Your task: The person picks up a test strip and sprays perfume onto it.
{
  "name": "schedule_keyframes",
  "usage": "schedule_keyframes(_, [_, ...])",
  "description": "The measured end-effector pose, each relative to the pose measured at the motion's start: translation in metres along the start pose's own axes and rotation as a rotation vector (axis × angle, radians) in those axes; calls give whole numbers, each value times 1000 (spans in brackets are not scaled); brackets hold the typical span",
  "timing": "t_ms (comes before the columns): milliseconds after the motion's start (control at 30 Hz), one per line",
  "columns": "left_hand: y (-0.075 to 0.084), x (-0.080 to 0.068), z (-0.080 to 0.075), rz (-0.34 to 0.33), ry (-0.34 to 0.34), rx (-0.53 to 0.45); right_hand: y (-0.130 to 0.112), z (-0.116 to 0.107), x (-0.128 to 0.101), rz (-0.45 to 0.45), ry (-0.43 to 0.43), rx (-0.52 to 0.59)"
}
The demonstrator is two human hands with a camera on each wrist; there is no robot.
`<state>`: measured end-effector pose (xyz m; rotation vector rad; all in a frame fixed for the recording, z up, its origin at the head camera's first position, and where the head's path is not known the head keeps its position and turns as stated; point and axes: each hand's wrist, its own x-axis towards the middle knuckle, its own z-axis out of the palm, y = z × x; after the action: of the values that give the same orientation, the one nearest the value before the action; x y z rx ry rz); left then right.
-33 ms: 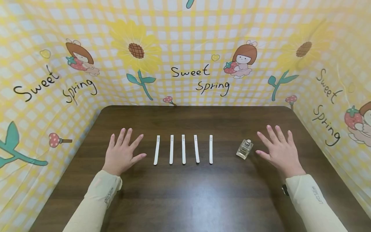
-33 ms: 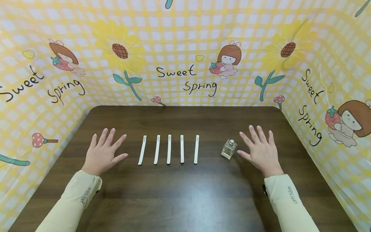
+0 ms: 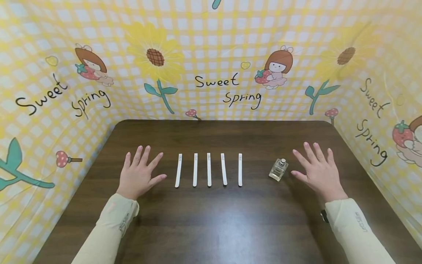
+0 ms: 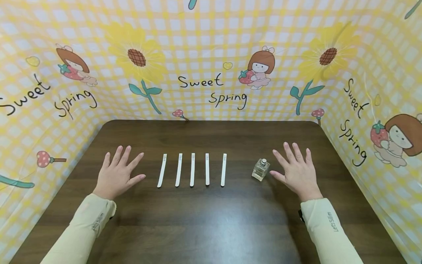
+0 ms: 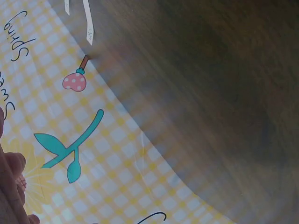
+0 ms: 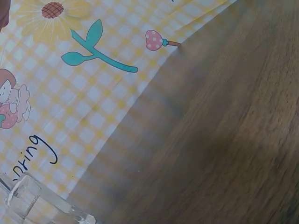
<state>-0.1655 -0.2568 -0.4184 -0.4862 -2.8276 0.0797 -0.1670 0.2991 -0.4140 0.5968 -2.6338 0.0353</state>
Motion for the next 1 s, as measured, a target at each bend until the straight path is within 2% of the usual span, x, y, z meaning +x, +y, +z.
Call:
schedule_keyframes(133, [0,-2,-1,-1,12,-2,-2,0,0,1,-7,9])
schedule_keyframes(233, [0,-2,-4,-9,33,7,-4,-2,1,47,-65,78])
schedule_keyframes(367, [2,1,-9,-30,33,19,-6,-3,7,177,-126,370])
schedule_keyframes(467, [5,3,-11,-41,3,15,-8,-4,11,252,-126,609])
schedule_keyframes(600, [13,11,-14,-44,-36,-6,-10,-7,13,300,-148,770])
schedule_keyframes(700, [22,17,-15,-43,-69,-26,-11,-8,15,326,-166,818])
schedule_keyframes(900, [39,27,-20,-63,-122,-96,-16,-4,18,349,-186,831])
schedule_keyframes(1000, [46,31,-22,-68,-119,-165,-15,-2,18,379,-199,836])
